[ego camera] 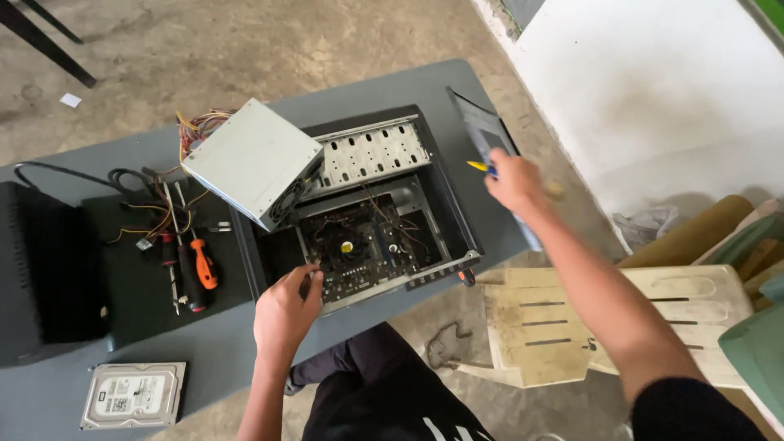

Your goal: The person removes a power supply unit from a computer case using a screwdriver, then cleans the case cover with a brush. They proceed to unscrew and remove a graphics card from the motherboard inside the case.

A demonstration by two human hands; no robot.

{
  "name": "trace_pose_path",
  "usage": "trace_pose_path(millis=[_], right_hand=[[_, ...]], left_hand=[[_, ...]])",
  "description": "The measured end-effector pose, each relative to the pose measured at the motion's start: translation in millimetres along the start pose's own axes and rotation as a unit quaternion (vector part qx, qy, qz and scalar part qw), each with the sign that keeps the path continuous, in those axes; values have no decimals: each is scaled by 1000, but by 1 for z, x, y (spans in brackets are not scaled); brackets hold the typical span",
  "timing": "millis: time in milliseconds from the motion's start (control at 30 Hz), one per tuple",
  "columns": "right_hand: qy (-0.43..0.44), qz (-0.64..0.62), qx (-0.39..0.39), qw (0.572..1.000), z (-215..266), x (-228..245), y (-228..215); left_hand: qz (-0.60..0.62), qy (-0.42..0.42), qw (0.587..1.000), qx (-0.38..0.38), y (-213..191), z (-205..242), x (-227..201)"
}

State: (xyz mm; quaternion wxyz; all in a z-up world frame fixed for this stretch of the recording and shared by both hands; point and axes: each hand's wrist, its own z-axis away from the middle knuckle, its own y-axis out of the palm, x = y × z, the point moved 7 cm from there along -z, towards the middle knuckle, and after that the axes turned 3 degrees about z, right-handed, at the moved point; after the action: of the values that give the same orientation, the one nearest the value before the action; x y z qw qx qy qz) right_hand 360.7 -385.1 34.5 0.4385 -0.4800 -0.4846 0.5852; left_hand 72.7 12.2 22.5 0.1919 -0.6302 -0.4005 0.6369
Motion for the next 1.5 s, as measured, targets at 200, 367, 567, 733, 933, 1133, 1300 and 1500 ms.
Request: trace_pose_path(millis=[200, 367, 567, 733, 933, 1133, 1300, 1500], right_hand=[[-31, -43, 48, 997, -44, 21, 91], [-41, -129, 73, 988, -62, 16, 170], [11, -274, 32, 961, -16, 16, 133], [119, -362, -58, 923, 64, 12, 84], [187, -392, -33, 900, 143, 12, 91], [192, -369, -12, 909, 167, 49, 52], [139, -359, -54, 922, 155, 36, 77], [130, -431, -70, 890, 168, 52, 62]], left_hand=[[10, -7, 1000, 0, 2, 1, 1], [13, 34, 999, -41, 0, -1, 6], [35, 29, 998, -40, -1, -3, 6], [196, -62, 968, -141, -25, 0, 20], [342, -208, 874, -275, -113, -41, 52], [288, -416, 857, -96, -85, -103, 75], [295, -419, 857, -55, -28, -129, 90], [314, -357, 876, -79, -14, -129, 78]])
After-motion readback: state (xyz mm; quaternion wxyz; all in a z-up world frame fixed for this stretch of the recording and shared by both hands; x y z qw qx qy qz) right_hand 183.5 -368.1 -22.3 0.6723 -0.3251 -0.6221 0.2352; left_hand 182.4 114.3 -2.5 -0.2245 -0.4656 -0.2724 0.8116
